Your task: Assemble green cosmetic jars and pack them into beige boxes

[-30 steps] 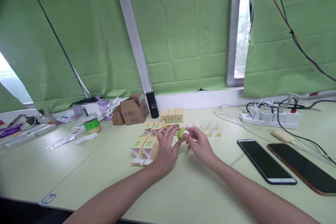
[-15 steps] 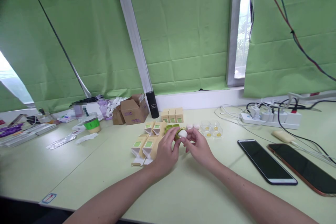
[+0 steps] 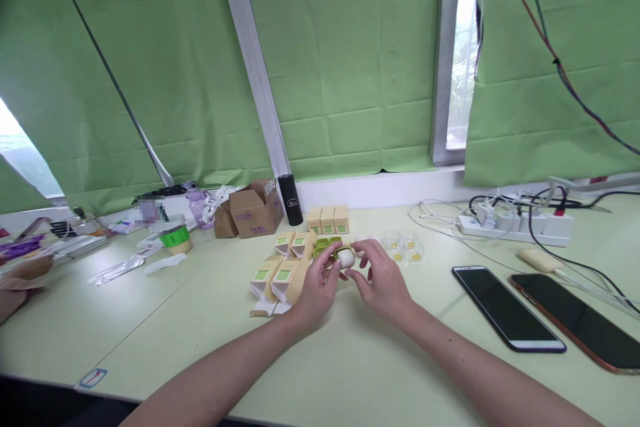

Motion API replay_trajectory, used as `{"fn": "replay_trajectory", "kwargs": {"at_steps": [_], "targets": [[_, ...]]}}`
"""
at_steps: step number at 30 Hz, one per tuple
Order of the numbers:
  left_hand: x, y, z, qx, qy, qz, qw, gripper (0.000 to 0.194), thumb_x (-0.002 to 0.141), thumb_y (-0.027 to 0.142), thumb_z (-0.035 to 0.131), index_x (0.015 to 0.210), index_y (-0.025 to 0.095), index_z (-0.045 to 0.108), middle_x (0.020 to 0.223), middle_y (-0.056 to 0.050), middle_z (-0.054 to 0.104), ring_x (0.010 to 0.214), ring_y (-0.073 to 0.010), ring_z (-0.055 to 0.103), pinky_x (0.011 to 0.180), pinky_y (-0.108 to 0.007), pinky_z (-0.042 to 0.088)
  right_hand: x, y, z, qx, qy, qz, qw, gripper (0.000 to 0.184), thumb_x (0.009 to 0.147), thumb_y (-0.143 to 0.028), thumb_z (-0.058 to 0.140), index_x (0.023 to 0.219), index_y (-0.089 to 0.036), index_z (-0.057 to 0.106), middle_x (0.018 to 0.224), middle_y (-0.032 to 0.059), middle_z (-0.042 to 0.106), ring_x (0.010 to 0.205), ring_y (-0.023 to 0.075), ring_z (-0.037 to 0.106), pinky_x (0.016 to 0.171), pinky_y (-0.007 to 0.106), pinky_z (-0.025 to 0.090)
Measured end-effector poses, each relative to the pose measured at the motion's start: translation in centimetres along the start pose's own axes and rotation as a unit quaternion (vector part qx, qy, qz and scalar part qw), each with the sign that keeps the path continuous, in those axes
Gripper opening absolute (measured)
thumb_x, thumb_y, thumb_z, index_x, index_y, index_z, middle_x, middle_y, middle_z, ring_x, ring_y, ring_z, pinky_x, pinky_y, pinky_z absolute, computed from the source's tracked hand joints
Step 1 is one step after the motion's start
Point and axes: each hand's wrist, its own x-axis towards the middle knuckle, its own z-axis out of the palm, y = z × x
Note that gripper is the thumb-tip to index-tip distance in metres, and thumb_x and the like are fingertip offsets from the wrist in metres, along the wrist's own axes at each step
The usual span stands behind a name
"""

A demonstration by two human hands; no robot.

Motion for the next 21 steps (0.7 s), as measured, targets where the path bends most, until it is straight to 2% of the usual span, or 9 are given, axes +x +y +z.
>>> {"fn": "replay_trajectory", "kwargs": {"at_steps": [4,7,11,15,19,21], "targets": [[0.0,0.1,0.1,0.003,-0.015,0.008,1.0,0.048,0.102,0.042,0.055,0.144,0.021,0.054,0.141,-0.016,0.061,0.113,-0.0252,0.068,0.091,-0.041,0.063,-0.2,0.1,0.0,-0.077,-0.027,-0.086,0.993,0.034,0.101,-0.027,0.053,0.135,-0.027,0.058,0.133,0.013,0.064,0.085,0.021,0.071,0.067,0.036,0.063],[-0.1,0.2,0.0,0.007,-0.024,0.017,1.0,0.046,0.102,0.039,0.055,0.145,0.021,0.053,0.145,-0.016,0.059,0.119,-0.0259,0.067,0.097,-0.042,0.061,-0.2,0.4,0.1,-0.109,-0.032,-0.112,0.987,0.033,0.102,-0.025,0.05,0.134,-0.027,0.059,0.136,0.0126,0.065,0.103,0.0259,0.073,0.073,0.038,0.065],[0.0,0.2,-0.1,0.002,-0.027,0.029,0.999,0.042,0.102,0.036,0.056,0.141,0.02,0.057,0.139,-0.015,0.063,0.122,-0.0263,0.065,0.105,-0.045,0.056,-0.2,0.8,0.1,-0.131,-0.035,-0.144,0.98,0.037,0.104,-0.021,0.048,0.14,-0.027,0.055,0.138,0.0113,0.067,0.12,0.0276,0.07,0.086,0.042,0.066],[0.1,0.1,0.0,-0.039,-0.028,0.02,0.999,0.046,0.1,0.039,0.058,0.142,0.02,0.055,0.143,-0.015,0.061,0.133,-0.0282,0.06,0.11,-0.046,0.052,-0.3,1.1,0.1,-0.137,-0.027,-0.156,0.978,0.037,0.104,-0.022,0.049,0.141,-0.025,0.053,0.136,0.0128,0.068,0.12,0.0285,0.07,0.089,0.044,0.065],[0.1,0.3,0.0,-0.061,-0.047,-0.005,0.997,0.051,0.099,0.045,0.06,0.143,0.02,0.055,0.142,-0.016,0.062,0.123,-0.0276,0.066,0.101,-0.043,0.058,-0.3,1.1,0.2,-0.122,-0.032,-0.152,0.98,0.037,0.103,-0.021,0.049,0.14,-0.025,0.053,0.136,0.0141,0.067,0.117,0.0286,0.071,0.086,0.043,0.066],[0.1,0.5,0.0,-0.078,-0.052,-0.006,0.996,0.052,0.098,0.047,0.061,0.142,0.019,0.057,0.144,-0.016,0.062,0.126,-0.0282,0.065,0.104,-0.044,0.057,-0.3,1.1,0.2,-0.116,-0.031,-0.157,0.98,0.037,0.103,-0.021,0.049,0.139,-0.026,0.053,0.136,0.0139,0.067,0.118,0.0286,0.071,0.088,0.044,0.066]]}}
